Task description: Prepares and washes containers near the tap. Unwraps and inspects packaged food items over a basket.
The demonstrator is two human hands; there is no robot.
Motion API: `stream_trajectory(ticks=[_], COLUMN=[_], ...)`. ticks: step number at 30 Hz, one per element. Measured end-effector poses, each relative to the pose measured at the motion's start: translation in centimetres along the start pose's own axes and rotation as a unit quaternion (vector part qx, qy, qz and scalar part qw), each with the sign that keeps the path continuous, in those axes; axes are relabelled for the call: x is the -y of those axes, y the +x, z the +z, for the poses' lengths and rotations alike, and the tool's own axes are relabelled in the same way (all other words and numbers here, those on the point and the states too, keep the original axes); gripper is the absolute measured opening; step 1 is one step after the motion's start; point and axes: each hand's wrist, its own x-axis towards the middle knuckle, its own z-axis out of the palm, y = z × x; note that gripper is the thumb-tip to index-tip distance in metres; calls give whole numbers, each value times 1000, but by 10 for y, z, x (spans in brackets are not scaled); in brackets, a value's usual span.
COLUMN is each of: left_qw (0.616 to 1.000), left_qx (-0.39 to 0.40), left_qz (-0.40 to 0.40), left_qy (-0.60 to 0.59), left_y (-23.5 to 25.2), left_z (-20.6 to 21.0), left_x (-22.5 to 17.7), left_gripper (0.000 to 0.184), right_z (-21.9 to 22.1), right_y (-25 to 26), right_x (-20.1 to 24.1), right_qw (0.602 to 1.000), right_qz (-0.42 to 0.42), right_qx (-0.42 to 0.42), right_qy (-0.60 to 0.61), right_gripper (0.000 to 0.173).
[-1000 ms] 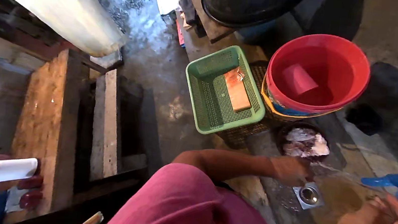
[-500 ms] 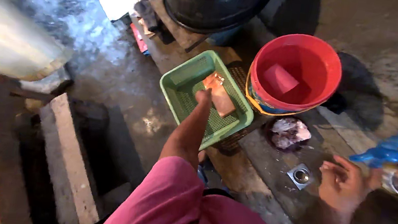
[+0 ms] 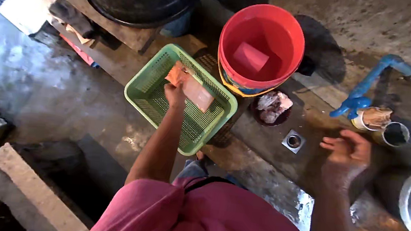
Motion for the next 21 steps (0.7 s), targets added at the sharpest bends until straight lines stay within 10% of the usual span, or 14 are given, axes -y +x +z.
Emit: stream_trajectory(ticks=[11, 21], left_qw=[989, 981], left_qx=[-16, 57], left_qz=[-23, -17], left_qy=[-148, -186], left_y=[-93, -142], left_z=[-89, -101], left_x=[-40, -53], left_gripper=[41, 25], right_z=[143, 187], right_y=[26, 44], right_x=[16, 17], right_qw=[832, 834], right_qz=[352, 293], right_qx=[236, 225], right_qy=[358, 410], right_gripper=[45, 54])
